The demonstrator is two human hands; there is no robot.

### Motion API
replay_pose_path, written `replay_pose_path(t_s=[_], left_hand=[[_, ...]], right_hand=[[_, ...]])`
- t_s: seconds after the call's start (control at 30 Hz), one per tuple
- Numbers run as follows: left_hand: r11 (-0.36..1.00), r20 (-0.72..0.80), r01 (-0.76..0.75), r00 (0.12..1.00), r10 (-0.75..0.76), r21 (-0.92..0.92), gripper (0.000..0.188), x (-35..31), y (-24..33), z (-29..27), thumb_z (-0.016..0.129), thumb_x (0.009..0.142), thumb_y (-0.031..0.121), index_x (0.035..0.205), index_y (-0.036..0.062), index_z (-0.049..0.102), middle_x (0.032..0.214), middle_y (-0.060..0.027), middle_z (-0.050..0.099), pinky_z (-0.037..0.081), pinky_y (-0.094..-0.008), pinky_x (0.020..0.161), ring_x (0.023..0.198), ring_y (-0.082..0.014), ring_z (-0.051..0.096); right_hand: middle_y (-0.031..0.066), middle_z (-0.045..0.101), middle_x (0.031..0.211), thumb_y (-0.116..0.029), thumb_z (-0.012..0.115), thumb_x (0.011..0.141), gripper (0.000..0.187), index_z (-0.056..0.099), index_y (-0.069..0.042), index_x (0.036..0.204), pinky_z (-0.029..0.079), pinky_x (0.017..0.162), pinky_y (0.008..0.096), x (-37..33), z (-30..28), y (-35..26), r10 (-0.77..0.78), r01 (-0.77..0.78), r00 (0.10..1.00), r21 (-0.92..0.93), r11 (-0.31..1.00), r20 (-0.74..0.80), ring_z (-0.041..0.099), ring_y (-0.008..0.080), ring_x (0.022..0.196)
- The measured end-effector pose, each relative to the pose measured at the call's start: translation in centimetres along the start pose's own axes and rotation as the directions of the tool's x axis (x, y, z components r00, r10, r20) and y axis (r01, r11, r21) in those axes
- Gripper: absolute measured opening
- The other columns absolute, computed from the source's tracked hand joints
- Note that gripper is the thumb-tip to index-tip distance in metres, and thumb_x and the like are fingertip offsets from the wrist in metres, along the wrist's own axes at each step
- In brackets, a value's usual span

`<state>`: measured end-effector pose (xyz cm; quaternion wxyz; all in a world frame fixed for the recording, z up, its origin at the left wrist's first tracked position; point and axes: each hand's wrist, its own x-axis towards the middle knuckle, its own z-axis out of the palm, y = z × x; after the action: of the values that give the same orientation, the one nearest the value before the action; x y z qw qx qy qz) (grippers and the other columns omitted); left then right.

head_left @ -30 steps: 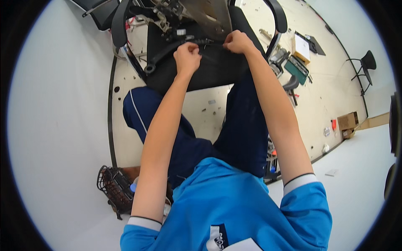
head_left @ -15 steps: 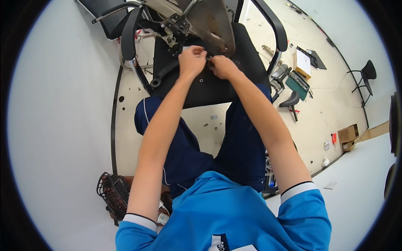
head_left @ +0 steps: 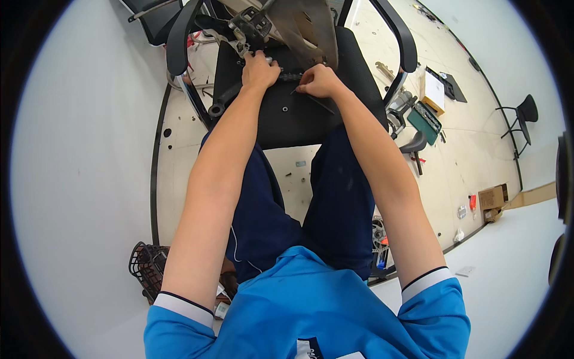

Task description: The person sits on the floor and assembles a bicycle gear shifter mechanism. They insert multiple small black rods into a red plastic housing, then attach a metal lever assembly to a black handlebar grip, securing it with a bolt and tightening it with an Allen key.

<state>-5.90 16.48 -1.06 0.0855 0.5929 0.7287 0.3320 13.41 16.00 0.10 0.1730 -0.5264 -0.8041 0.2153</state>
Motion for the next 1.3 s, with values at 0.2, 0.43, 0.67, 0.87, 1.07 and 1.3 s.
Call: replay_pose_path(t_s=[0.2, 0.43, 0.67, 0.87, 1.07, 1.3], left_hand=[[0.98, 0.006, 0.179, 0.984, -0.18, 0.086, 0.051, -1.7, 1.3, -1.0, 0.066, 0.082, 0.043, 0.113, 0.0022, 0.062, 0.115, -0.023, 0.066, 0.05, -0.0485, 0.093, 0.108, -0.0417, 0.063], [0.975, -0.17, -0.038, 0.986, 0.0, -0.219, 0.045, -2.7, 2.2, -4.3, 0.063, 0.088, 0.041, 0.105, -0.0012, 0.063, 0.101, -0.0222, 0.068, 0.051, -0.0436, 0.084, 0.098, -0.0375, 0.064], [0.425, -0.229, -0.292, 0.954, 0.193, -0.857, 0.023, -7.7, -0.3, -10.1, 0.068, 0.091, 0.023, 0.101, 0.0023, 0.062, 0.085, 0.0022, 0.06, 0.041, -0.0199, 0.072, 0.076, -0.0048, 0.051], [-0.093, -0.213, -0.204, 0.973, 0.093, -0.975, 0.029, -10.3, -0.8, -11.5, 0.056, 0.094, 0.022, 0.119, 0.0068, 0.054, 0.084, -0.0088, 0.06, 0.048, -0.0312, 0.067, 0.065, -0.0146, 0.057], [-0.644, 0.101, 0.221, 0.971, 0.218, -0.733, 0.04, -10.4, -0.5, -8.9, 0.046, 0.093, 0.037, 0.111, 0.002, 0.057, 0.078, -0.0116, 0.056, 0.037, -0.0347, 0.068, 0.057, -0.0189, 0.044], [-0.718, 0.275, 0.431, 0.902, 0.332, -0.546, 0.041, -10.3, 0.0, -8.5, 0.047, 0.092, 0.036, 0.094, -0.0048, 0.05, 0.081, -0.0099, 0.048, 0.038, -0.0304, 0.069, 0.059, -0.0148, 0.041]], right_hand=[[0.0154, 0.071, 0.1, -0.024, 0.079, 0.073, 0.023, 0.075, -0.011, 0.091, 0.054, 0.088, 0.0417, 0.1, 0.5, 0.6, 0.056, -0.056, 0.998, -0.189, 0.98, -0.006, 0.068, 0.0322, 0.098], [0.0165, 0.072, 0.084, -0.018, 0.076, 0.076, 0.017, 0.073, -0.004, 0.084, 0.055, 0.079, 0.04, -0.6, 0.1, 2.8, -0.026, 0.036, 0.977, 0.044, 0.998, -0.212, 0.07, 0.032, 0.085], [0.0086, 0.069, 0.077, -0.019, 0.071, 0.087, 0.022, 0.069, 0.002, 0.09, 0.051, 0.069, 0.0301, -4.0, -1.5, -0.5, 0.121, 0.139, 0.86, 0.457, 0.879, -0.495, 0.065, 0.0162, 0.07], [0.0, 0.058, 0.072, -0.02, 0.067, 0.093, 0.02, 0.063, 0.0, 0.095, 0.04, 0.055, 0.0211, -6.4, -1.0, -5.1, 0.15, 0.21, 0.941, 0.871, 0.445, -0.304, 0.051, 0.0056, 0.06], [0.0022, 0.06, 0.073, -0.016, 0.069, 0.091, 0.019, 0.061, 0.0, 0.097, 0.043, 0.053, 0.0228, -6.4, 0.4, -8.4, 0.152, 0.271, 0.931, 0.907, 0.322, -0.332, 0.054, 0.0072, 0.059], [0.0079, 0.066, 0.086, -0.012, 0.068, 0.092, 0.02, 0.062, 0.002, 0.106, 0.053, 0.061, 0.0239, -7.1, 1.0, -6.0, 0.291, 0.325, 0.903, 0.946, 0.015, -0.315, 0.06, 0.0079, 0.066]])
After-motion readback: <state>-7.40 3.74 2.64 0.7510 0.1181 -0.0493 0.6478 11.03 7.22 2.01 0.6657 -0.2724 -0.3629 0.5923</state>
